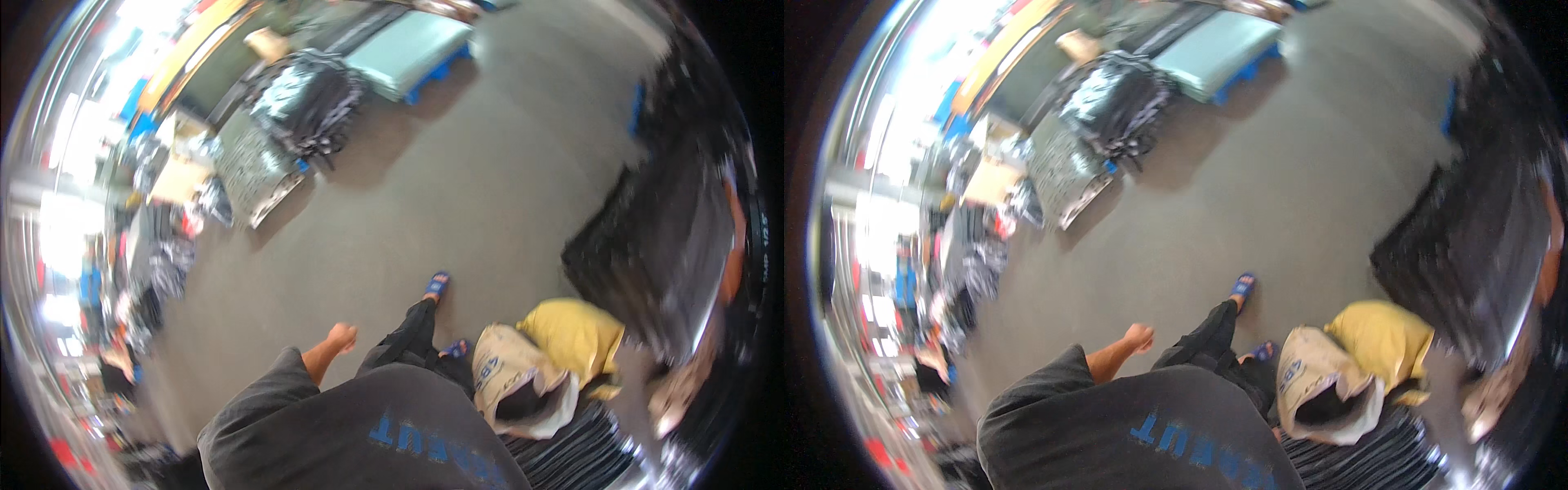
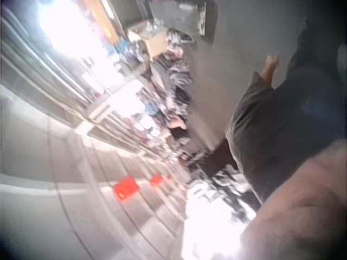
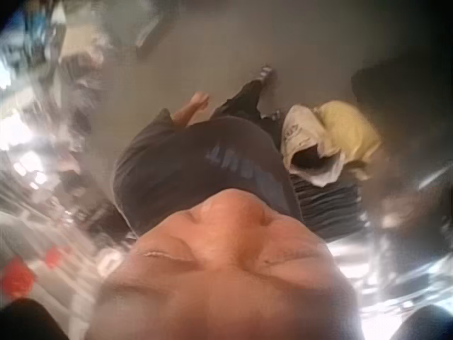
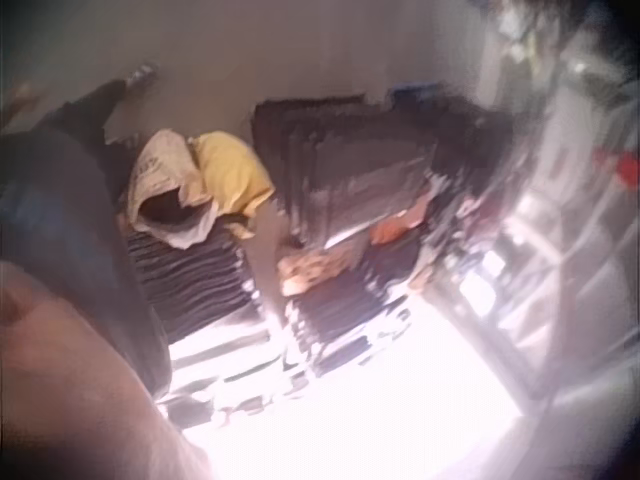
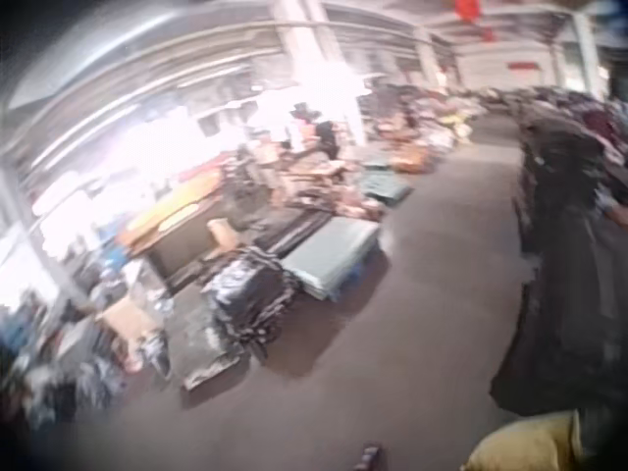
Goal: The person organizes papers and plastic bags on a workbench, then retrieves black rubber sheets from a sack and places them on the bench. They arrange white shoe-shaped cutouts on the rubber sheet.
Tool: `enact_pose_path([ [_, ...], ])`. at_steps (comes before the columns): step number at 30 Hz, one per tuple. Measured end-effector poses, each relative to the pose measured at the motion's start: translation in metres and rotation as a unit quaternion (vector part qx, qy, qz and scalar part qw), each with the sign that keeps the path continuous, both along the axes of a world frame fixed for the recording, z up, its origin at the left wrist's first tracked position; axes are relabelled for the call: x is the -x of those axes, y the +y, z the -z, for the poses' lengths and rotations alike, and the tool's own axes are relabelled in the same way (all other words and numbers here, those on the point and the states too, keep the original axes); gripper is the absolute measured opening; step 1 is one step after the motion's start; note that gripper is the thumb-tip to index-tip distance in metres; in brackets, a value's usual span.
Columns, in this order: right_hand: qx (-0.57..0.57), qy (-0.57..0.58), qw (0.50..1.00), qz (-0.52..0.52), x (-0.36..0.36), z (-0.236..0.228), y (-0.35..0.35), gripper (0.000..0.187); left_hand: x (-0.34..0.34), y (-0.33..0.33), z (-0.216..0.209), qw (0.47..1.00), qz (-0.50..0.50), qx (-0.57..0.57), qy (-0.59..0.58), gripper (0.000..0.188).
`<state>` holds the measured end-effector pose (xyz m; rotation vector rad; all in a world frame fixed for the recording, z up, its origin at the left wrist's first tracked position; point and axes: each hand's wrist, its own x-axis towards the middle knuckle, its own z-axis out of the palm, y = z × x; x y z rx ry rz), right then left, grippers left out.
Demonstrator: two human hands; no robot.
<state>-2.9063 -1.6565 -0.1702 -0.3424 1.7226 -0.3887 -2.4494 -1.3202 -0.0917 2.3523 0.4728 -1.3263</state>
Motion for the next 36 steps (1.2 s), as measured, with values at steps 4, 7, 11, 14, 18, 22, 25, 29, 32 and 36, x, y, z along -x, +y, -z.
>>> enact_pose_path([
  [4,0.002,0.006,0.967,-0.254,-0.059,0.009,-0.070,0.023,0.108,0.107,0.047,0.981,-0.187,-0.032,0.034,0.037],
  [7,0.015,0.016,0.898,-0.440,-0.137,0.008,-0.095,0.023,0.171,0.142,0.087,0.933,0.294,0.139,-0.152,0.034],
  [11,0.069,0.020,0.737,-0.672,-0.258,0.016,-0.094,0.024,0.187,0.155,0.123,0.986,-0.107,0.124,0.006,0.029],
  [14,0.201,-0.010,0.488,-0.849,-0.355,0.017,-0.063,0.025,0.138,0.183,0.112,0.965,-0.224,0.131,0.026,0.026],
  [18,0.335,-0.121,0.307,-0.883,-0.512,-0.022,0.028,0.028,0.020,0.244,0.052,0.875,-0.458,0.148,0.050,0.023],
  [22,-0.036,-0.104,0.702,-0.703,-0.674,-0.086,0.138,0.022,-0.121,0.317,-0.007,0.736,-0.646,0.191,-0.066,0.018],
  [25,-0.112,-0.084,0.667,-0.732,-0.747,-0.096,0.184,0.022,-0.209,0.358,-0.023,0.710,-0.645,0.194,-0.206,0.018],
  [29,0.054,-0.134,0.372,-0.917,-0.807,-0.029,0.189,0.021,-0.320,0.387,0.002,0.716,-0.629,0.259,-0.155,0.027],
  [32,0.139,-0.110,0.264,-0.948,-0.852,0.027,0.185,0.020,-0.401,0.420,0.030,0.727,-0.625,0.261,-0.109,0.033],
  [36,0.139,-0.130,0.302,-0.934,-0.960,0.042,0.236,0.020,-0.485,0.492,0.042,0.728,-0.656,0.196,-0.019,0.032],
])
